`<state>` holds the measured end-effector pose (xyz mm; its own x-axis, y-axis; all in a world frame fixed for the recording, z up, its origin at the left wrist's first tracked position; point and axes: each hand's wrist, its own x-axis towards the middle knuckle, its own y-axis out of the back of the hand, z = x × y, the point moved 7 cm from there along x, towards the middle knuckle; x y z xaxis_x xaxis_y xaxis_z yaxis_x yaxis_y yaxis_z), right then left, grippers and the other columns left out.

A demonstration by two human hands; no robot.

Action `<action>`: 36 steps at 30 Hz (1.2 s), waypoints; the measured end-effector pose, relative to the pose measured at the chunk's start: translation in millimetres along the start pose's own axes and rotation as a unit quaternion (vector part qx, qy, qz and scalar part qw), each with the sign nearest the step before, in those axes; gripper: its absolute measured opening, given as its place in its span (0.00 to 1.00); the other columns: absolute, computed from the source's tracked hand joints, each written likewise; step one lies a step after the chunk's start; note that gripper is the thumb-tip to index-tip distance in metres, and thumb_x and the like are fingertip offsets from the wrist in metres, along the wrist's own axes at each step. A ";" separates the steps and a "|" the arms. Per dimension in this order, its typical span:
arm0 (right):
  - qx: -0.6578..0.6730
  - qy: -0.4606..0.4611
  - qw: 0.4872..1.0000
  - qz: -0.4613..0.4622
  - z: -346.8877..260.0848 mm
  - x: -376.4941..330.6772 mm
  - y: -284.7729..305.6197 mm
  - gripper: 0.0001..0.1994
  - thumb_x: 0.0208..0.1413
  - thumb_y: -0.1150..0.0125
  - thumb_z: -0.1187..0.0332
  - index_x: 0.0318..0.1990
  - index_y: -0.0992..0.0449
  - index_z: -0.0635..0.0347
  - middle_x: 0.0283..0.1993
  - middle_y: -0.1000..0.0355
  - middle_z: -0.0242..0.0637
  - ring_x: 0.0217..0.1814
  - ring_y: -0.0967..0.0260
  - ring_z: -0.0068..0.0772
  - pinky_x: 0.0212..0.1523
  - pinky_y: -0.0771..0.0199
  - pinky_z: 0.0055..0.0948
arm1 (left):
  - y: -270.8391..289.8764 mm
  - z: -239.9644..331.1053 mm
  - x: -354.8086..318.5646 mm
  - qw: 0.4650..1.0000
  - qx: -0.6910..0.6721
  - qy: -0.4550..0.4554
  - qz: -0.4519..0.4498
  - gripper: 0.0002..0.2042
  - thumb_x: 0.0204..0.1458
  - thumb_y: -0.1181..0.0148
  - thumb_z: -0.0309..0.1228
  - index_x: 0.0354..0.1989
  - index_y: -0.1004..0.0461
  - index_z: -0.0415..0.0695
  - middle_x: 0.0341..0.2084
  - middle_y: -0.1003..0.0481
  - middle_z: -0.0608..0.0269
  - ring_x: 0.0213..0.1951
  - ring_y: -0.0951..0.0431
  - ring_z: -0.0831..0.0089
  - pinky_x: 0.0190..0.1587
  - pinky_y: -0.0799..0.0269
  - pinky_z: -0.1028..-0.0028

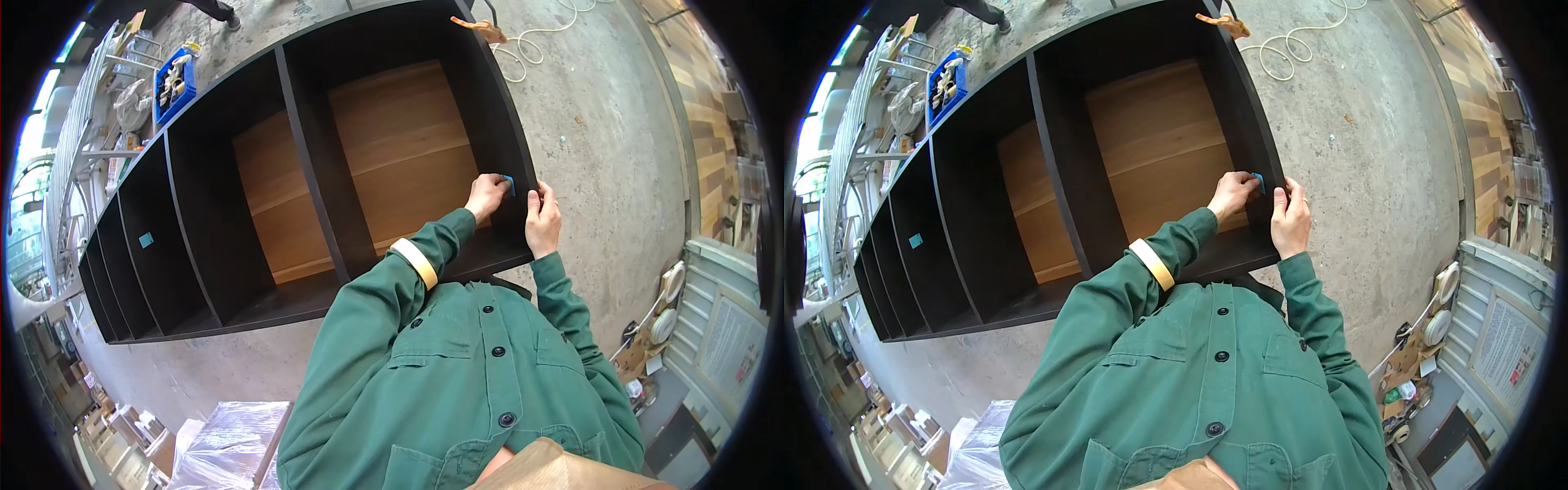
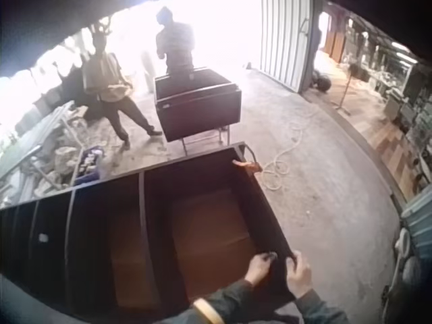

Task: The person peels adhesive pads and applies them onto the interior dividers of a wooden shelving unit by hand. The person then takes a cloth from a bin and pets a dog.

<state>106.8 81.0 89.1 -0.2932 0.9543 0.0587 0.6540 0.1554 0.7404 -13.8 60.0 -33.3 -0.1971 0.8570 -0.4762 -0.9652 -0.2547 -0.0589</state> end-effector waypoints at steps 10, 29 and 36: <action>-0.033 0.023 0.999 -0.016 -12.5 2.9 3.0 0.18 0.57 0.53 0.57 0.47 0.35 0.61 0.39 0.29 0.49 0.40 0.31 0.51 0.40 0.33 0.40 | 1.0 9.6 12.0 0.999 -0.004 0.026 -0.045 0.10 0.49 0.44 0.29 0.31 0.24 0.33 0.22 0.23 0.58 0.25 0.23 0.73 0.29 0.27 0.75; -0.021 0.013 1.000 -0.019 -11.4 4.3 2.0 0.19 0.57 0.54 0.54 0.47 0.35 0.61 0.39 0.29 0.50 0.41 0.32 0.51 0.41 0.33 0.40 | 0.1 23.9 9.6 0.996 0.052 0.074 -0.019 0.10 0.44 0.42 0.30 0.26 0.26 0.31 0.20 0.24 0.56 0.23 0.22 0.71 0.27 0.25 0.75; -0.016 0.009 0.999 -0.028 -12.6 4.5 0.5 0.20 0.57 0.54 0.53 0.47 0.35 0.61 0.39 0.29 0.49 0.41 0.32 0.50 0.41 0.33 0.39 | 0.5 -1.7 11.8 0.994 -0.057 0.085 -0.038 0.12 0.46 0.43 0.31 0.30 0.27 0.31 0.22 0.24 0.56 0.24 0.22 0.69 0.27 0.25 0.74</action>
<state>97.0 82.2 98.2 -0.3415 0.9395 0.0274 0.6139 0.2009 0.7634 -16.3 69.2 -40.5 -0.0841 0.7903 -0.6069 -0.9486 -0.2499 -0.1941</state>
